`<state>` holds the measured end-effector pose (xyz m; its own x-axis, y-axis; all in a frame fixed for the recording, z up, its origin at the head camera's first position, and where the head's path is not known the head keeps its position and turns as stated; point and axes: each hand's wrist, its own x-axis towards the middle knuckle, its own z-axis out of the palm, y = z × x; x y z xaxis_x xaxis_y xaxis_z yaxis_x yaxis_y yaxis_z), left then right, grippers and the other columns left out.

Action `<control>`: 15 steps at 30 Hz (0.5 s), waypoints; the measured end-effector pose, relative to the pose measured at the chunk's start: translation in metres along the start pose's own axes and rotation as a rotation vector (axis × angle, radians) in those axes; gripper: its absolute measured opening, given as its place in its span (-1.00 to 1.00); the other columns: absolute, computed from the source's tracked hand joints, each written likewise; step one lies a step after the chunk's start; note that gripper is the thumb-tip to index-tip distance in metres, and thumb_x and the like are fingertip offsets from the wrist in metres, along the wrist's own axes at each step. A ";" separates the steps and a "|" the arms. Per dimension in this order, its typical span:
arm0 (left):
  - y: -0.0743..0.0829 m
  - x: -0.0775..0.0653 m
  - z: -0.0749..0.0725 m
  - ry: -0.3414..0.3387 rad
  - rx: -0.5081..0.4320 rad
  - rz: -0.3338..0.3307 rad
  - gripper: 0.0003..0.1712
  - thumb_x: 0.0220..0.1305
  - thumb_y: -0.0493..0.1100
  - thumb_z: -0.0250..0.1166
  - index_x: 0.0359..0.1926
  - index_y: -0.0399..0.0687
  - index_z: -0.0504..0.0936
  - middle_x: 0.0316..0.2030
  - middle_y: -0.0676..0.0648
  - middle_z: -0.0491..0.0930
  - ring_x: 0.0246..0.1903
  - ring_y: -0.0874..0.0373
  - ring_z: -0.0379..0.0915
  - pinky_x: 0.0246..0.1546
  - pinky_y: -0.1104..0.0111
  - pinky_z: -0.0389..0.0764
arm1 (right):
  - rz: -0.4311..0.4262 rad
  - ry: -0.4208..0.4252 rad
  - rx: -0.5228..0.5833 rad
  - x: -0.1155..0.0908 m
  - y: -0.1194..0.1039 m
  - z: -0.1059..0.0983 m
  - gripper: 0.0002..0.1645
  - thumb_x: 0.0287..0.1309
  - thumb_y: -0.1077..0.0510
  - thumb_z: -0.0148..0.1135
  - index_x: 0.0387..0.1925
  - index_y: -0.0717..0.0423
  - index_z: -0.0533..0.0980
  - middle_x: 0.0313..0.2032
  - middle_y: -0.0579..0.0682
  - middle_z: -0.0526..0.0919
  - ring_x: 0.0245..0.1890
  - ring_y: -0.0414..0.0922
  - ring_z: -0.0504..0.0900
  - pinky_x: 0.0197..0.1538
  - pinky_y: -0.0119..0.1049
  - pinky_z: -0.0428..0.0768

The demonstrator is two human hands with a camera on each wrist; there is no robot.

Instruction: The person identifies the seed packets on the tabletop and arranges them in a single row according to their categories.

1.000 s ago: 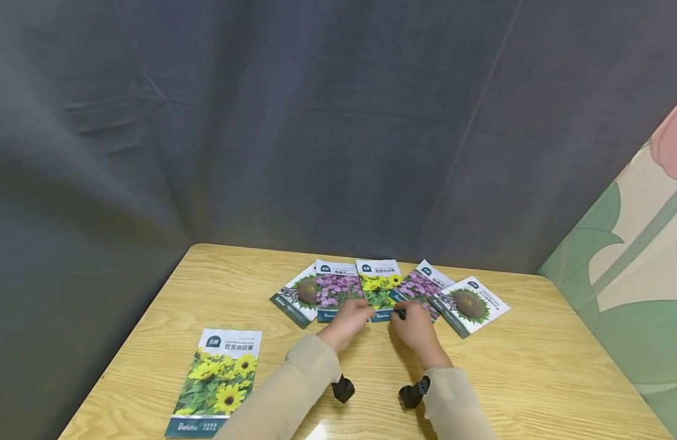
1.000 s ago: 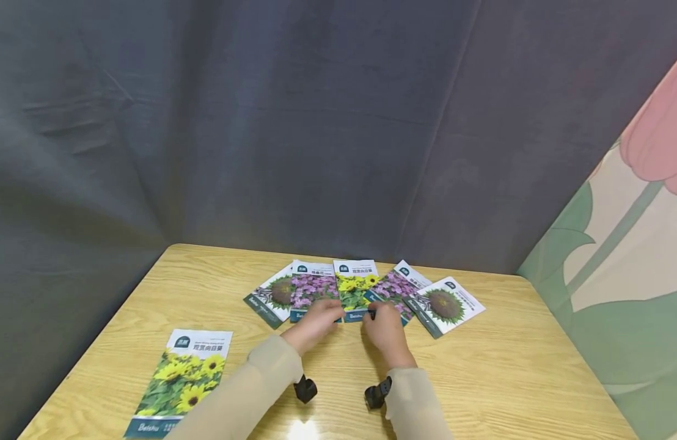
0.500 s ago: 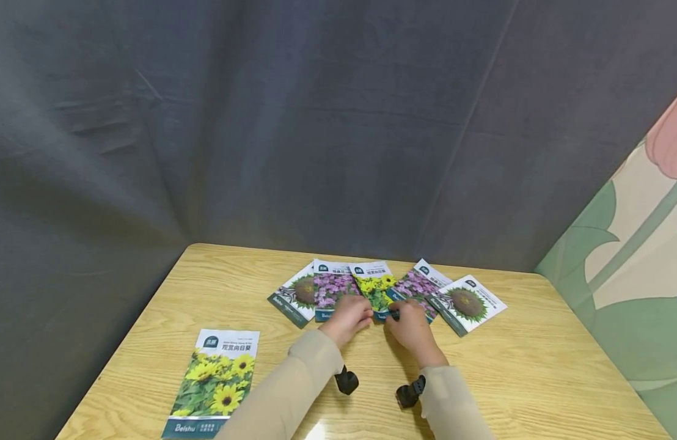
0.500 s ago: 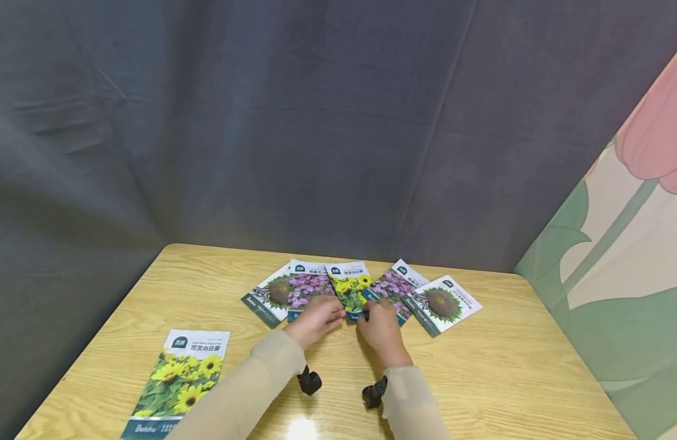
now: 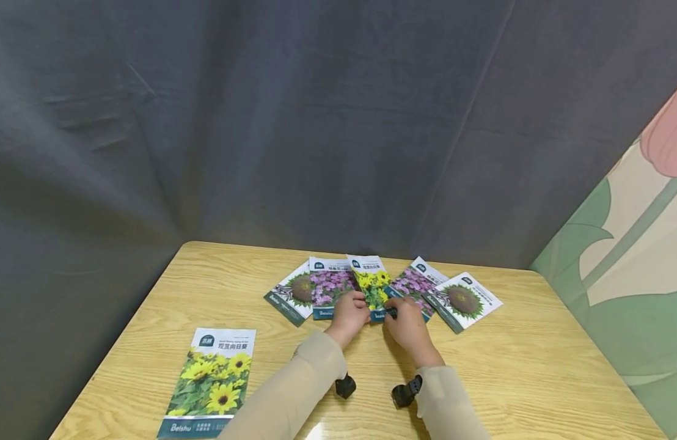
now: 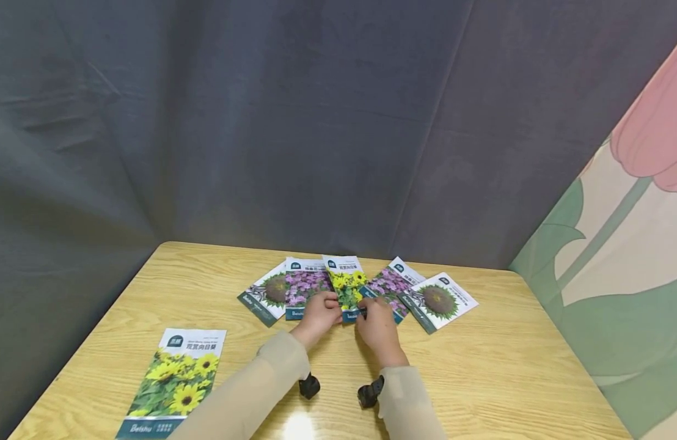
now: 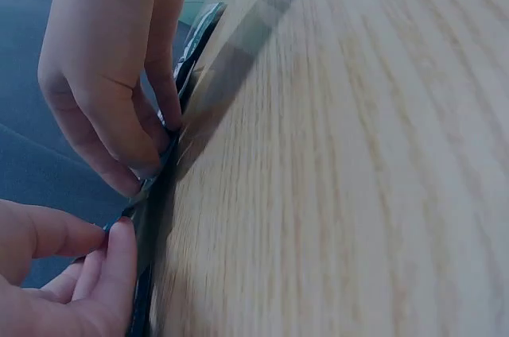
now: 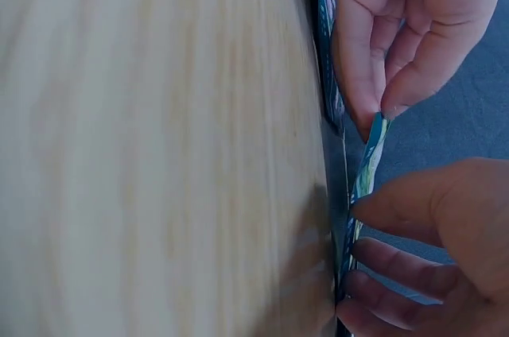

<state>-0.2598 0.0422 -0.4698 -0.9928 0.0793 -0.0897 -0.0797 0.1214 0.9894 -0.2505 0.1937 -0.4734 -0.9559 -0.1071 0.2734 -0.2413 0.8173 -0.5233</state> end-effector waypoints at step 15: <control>0.006 -0.011 -0.021 0.000 0.021 0.142 -0.56 0.22 -0.52 0.16 0.15 -0.44 0.51 -0.20 -0.20 0.58 -0.18 -0.06 0.62 -0.23 0.25 0.70 | 0.146 0.033 0.207 0.000 -0.007 -0.002 -0.66 0.22 0.38 0.22 0.02 0.43 0.56 -0.03 0.37 0.57 -0.05 0.20 0.58 0.03 0.10 0.58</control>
<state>-0.2509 0.0211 -0.4604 -0.9940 0.0967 0.0514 0.0637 0.1297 0.9895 -0.2489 0.1890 -0.4683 -0.9780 0.0247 0.2069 -0.1333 0.6891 -0.7123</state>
